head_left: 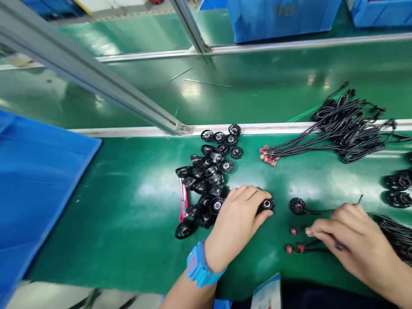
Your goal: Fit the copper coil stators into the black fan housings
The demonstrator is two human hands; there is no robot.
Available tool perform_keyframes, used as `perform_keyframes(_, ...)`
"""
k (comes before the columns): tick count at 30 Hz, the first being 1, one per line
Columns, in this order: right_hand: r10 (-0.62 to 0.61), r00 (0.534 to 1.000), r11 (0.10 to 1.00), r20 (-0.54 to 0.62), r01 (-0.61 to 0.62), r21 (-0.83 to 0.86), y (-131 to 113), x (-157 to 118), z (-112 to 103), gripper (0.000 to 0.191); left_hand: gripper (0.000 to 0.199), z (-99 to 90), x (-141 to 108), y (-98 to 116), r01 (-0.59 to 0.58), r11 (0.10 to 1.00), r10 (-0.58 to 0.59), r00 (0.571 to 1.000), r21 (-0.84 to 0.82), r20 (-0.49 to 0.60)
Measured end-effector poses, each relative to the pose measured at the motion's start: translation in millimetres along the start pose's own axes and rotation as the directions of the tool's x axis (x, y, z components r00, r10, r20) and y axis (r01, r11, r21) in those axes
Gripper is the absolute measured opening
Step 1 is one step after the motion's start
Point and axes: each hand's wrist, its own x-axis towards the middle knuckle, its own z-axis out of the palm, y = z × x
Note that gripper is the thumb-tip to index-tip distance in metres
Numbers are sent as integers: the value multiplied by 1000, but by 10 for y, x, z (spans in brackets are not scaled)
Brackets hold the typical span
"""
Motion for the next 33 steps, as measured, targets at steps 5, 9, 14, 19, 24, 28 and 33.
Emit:
perform_keyframes(5,-28,996,961,80,49,-272,85,46,288,15,30,13,-14,32,-15,997,19,999,-76,45)
perform_keyframes(9,-28,999,953,-24,20,-301,103,76,254,11,39,172,11,94,-25,996,26,1000,-86,13)
perform_keyframes(14,-74,997,956,7,72,-285,-24,61,219,16,51,355,49,143,-37,977,31,999,-208,-34)
perform_keyframes(19,-107,992,944,65,122,-305,-21,46,237,18,49,309,67,93,-74,902,120,989,-424,84)
perform_keyframes(24,-140,984,930,107,168,-328,-13,51,198,21,40,379,81,138,-46,898,83,994,-437,65)
perform_keyframes(28,-153,981,924,118,184,-336,-21,52,158,22,41,484,87,210,-42,903,54,998,-428,16)
perform_keyframes(33,-171,976,913,132,208,-352,-57,103,161,22,44,542,73,261,-44,915,40,999,-400,-19)
